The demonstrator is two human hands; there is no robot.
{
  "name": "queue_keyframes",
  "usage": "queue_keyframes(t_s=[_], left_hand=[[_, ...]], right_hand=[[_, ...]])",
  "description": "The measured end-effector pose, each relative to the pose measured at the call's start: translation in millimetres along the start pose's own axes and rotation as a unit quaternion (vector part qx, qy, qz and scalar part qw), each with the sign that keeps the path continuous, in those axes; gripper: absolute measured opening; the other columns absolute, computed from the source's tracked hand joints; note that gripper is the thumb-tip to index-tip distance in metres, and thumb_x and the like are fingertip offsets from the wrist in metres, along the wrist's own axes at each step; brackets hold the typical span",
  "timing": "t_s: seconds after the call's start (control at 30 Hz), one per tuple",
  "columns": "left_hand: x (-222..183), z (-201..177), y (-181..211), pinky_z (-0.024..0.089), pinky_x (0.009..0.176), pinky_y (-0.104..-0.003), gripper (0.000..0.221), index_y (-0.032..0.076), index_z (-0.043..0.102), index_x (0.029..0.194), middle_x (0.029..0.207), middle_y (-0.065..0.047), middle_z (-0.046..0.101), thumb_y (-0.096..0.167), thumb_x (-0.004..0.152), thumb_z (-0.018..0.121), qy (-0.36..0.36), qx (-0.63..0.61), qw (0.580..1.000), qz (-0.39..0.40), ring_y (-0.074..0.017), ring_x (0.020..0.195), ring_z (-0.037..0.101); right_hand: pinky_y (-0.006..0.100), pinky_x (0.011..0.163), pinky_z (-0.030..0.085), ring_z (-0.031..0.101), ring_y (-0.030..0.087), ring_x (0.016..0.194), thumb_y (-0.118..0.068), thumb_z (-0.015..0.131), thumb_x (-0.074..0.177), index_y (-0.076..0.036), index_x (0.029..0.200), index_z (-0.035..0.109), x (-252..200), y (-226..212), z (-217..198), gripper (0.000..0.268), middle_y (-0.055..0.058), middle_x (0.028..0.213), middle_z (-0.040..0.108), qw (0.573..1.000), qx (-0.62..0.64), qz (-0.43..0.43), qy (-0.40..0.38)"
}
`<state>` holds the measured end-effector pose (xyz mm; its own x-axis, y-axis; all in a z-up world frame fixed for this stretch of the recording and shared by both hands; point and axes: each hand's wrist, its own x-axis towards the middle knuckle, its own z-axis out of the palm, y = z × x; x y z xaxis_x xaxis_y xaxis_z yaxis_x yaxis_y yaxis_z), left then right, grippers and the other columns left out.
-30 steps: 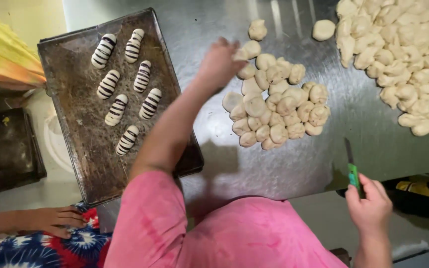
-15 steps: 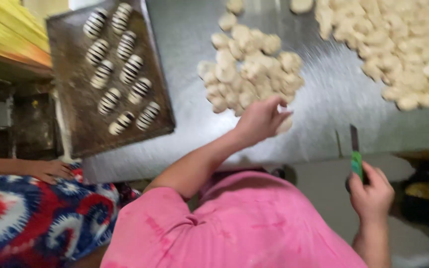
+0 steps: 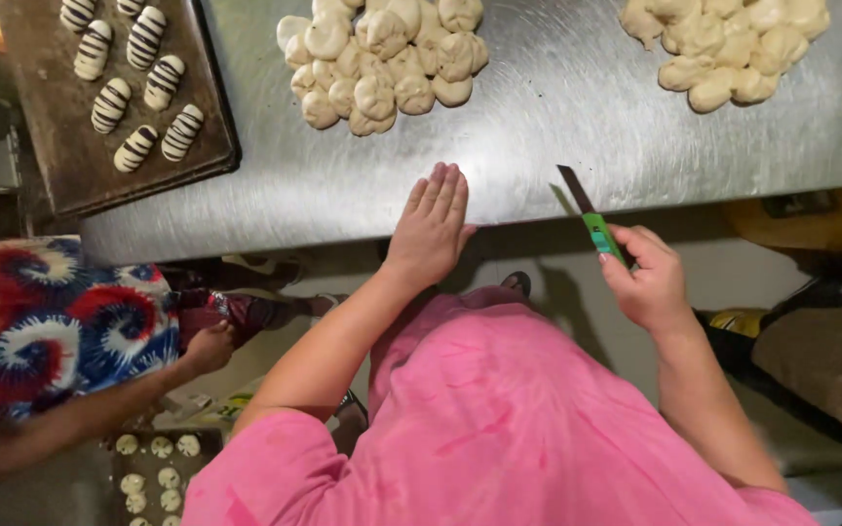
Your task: Shaping small pieces of dough by flattening them, making decorative cuts with a knife, and rolling them into cylinders.
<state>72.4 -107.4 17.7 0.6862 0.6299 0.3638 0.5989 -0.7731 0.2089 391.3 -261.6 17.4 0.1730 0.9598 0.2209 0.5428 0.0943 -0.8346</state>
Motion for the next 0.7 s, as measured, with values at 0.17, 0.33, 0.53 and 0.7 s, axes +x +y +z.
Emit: queue_keyframes(t_s=[0.17, 0.33, 0.53, 0.7], left_hand=[[15.5, 2.7, -0.2, 0.022, 0.125, -0.055, 0.086, -0.004, 0.038, 0.157, 0.164, -0.028, 0.034, 0.057, 0.099, 0.058, -0.105, 0.063, 0.990, -0.064, -0.0455, 0.153, 0.029], [48.3, -13.3, 22.4, 0.007, 0.128, -0.057, 0.102, -0.006, 0.025, 0.161, 0.169, -0.031, 0.016, 0.067, 0.097, 0.057, -0.195, 0.013, 0.965, -0.176, -0.0472, 0.158, 0.008], [30.6, 10.5, 12.8, 0.011, 0.129, -0.054, 0.097, -0.004, 0.021, 0.163, 0.171, -0.028, 0.012, 0.061, 0.101, 0.056, -0.142, 0.010, 0.978, -0.150, -0.0441, 0.159, 0.008], [37.6, 16.3, 6.2, 0.024, 0.126, -0.054, 0.093, -0.006, 0.026, 0.160, 0.166, -0.030, 0.026, 0.066, 0.103, 0.041, -0.130, 0.017, 0.976, -0.174, -0.0437, 0.156, 0.024]], right_hand=[[0.040, 0.067, 0.052, 0.066, 0.029, 0.079, -0.005, 0.073, 0.091, 0.001, 0.121, 0.074, 12.1, -14.6, 2.9, 0.031, 0.016, 0.093, 0.066, 0.998, 0.069, -0.012, -0.006], [0.036, 0.059, 0.054, 0.067, 0.026, 0.072, 0.003, 0.065, 0.094, 0.008, 0.125, 0.068, 2.4, -30.4, 32.0, 0.031, 0.018, 0.093, 0.061, 0.987, 0.163, 0.008, 0.003], [0.036, 0.050, 0.059, 0.072, 0.027, 0.063, 0.009, 0.060, 0.093, 0.013, 0.127, 0.063, -5.8, -43.6, 50.7, 0.034, 0.018, 0.092, 0.056, 0.972, 0.221, 0.079, -0.023], [0.037, 0.049, 0.058, 0.071, 0.029, 0.064, 0.010, 0.058, 0.095, 0.013, 0.129, 0.061, -13.8, -43.0, 63.1, 0.034, 0.021, 0.097, 0.059, 0.975, 0.187, 0.115, -0.012]])
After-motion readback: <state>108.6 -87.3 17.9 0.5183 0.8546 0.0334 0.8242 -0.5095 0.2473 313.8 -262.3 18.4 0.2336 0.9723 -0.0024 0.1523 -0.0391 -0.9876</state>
